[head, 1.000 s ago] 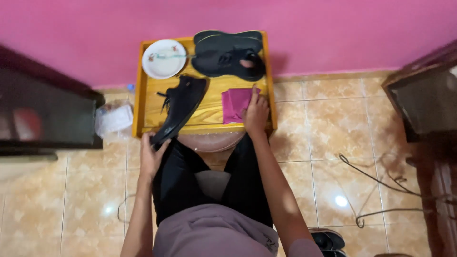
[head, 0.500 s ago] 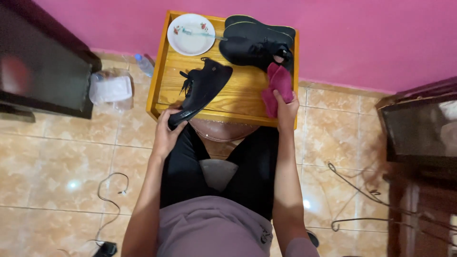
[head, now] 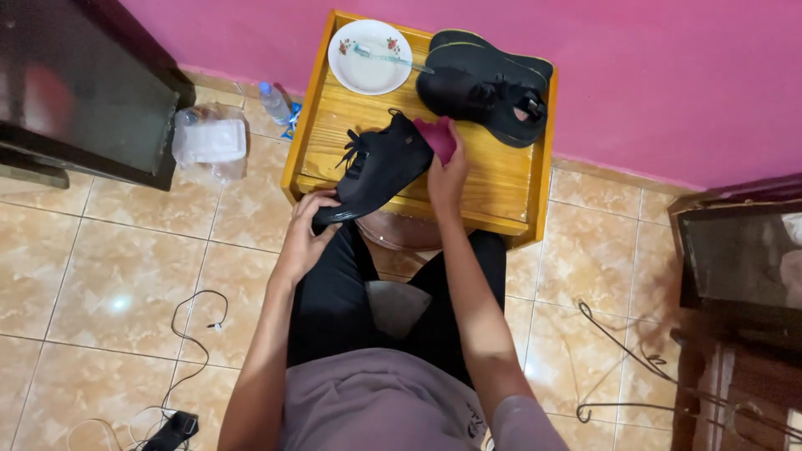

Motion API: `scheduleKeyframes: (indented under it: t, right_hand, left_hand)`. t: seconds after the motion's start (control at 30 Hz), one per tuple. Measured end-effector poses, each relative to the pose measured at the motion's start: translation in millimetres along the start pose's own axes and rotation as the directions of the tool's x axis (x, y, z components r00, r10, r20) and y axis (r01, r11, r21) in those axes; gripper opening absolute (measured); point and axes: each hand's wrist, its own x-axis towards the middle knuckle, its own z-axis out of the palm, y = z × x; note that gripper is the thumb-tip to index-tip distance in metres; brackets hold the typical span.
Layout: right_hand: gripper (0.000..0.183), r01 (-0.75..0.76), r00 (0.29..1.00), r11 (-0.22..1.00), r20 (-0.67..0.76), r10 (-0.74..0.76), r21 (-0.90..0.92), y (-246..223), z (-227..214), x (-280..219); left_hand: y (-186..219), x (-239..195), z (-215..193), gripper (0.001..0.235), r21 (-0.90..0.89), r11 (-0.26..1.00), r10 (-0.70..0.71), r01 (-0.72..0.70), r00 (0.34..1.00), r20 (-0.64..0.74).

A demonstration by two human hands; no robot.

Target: The person wipes a black shoe with a pink cloth on a wooden table. They rotate the shoe to clean different sides and then use a toothbrush to scrub the sole.

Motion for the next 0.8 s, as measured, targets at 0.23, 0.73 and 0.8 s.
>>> scheduleKeyframes:
  t: [0.23,0.73,0.8]
  right_hand:
    - [0.050,0.065,0.997,0.994,0.042,-0.061,-0.091,-18,-2,-29]
    - [0.075,0.225,0.962,0.970,0.182,-0.205,-0.096,-74,1,-105]
    - [0.068,0.265,0.942,0.962,0.230,-0.244,-0.066,-104,1,-120]
  left_hand:
    - [-3,3,-1,0.042,0.009,1.000,0.011,-0.011,1.000,0.008]
    - [59,31,-15,0.053,0.119,0.980,0.155,-0.159,0.987,0.043]
    - [60,33,-16,0.052,0.109,0.980,0.161,-0.166,0.985,0.060]
